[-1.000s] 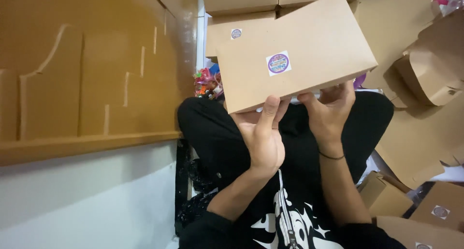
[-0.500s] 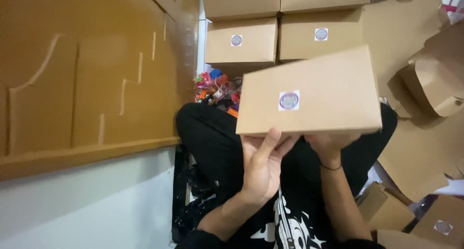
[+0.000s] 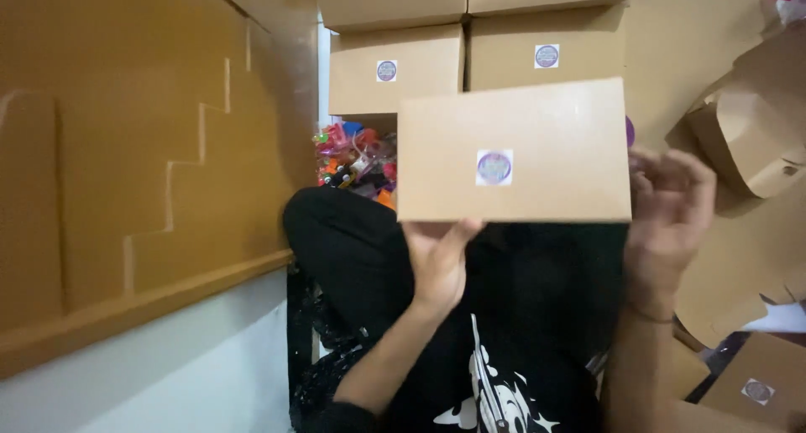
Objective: A person sits on the floor and assembles a cardboard box by folding its flaps and tucking them into place.
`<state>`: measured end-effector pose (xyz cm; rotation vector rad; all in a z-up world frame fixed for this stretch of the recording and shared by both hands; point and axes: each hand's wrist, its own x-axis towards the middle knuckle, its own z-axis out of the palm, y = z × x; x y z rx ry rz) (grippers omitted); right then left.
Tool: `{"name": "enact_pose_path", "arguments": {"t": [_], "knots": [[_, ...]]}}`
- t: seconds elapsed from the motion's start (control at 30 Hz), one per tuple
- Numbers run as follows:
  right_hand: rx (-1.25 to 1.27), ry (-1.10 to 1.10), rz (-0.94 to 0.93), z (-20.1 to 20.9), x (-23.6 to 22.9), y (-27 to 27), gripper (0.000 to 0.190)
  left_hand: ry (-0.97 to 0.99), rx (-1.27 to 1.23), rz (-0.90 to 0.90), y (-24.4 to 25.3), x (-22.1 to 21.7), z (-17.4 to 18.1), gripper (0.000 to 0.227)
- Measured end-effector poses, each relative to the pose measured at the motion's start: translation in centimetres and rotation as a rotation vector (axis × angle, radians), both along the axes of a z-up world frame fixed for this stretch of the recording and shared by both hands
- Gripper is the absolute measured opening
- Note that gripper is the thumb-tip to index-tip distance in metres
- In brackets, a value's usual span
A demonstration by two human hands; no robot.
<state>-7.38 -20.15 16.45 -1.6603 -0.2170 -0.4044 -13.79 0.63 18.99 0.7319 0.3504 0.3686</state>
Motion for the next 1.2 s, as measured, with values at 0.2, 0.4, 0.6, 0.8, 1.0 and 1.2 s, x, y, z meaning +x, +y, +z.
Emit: {"name": "enact_pose_path", "arguments": {"t": [0.2,0.4,0.6,0.8,1.0,1.2], "knots": [[0.172,0.15,0.44,1.9,3.3,0.0,0.074,-0.111,0.426,0.023,-0.9,7.8,-5.6,0.092],[-0.092,-0.036,0.187,2.3,6.9,1.0,0.051,0.102,0.753,-0.13,0.8,12.2,-5.8,0.09],[-0.174,0.019,0.121,-2.4,10.0,0.5,0.055,0.186,1.522,0.007,2.8,13.4,-6.6,0.053],[-0.371,-0.041,0.003,-5.1,11.5,0.5,0.062,0.426,1.624,0.109,3.2,14.4,-8.8,0.057],[-0.402,0.001,0.01,-4.8,11.5,0.3,0.066,0.385,1.658,0.151,3.7,14.0,-8.4,0.051],[-0.41,0.073,0.058,-4.7,10.9,-0.1,0.078,0.313,1.692,0.146,3.7,12.7,-7.0,0.049]]}}
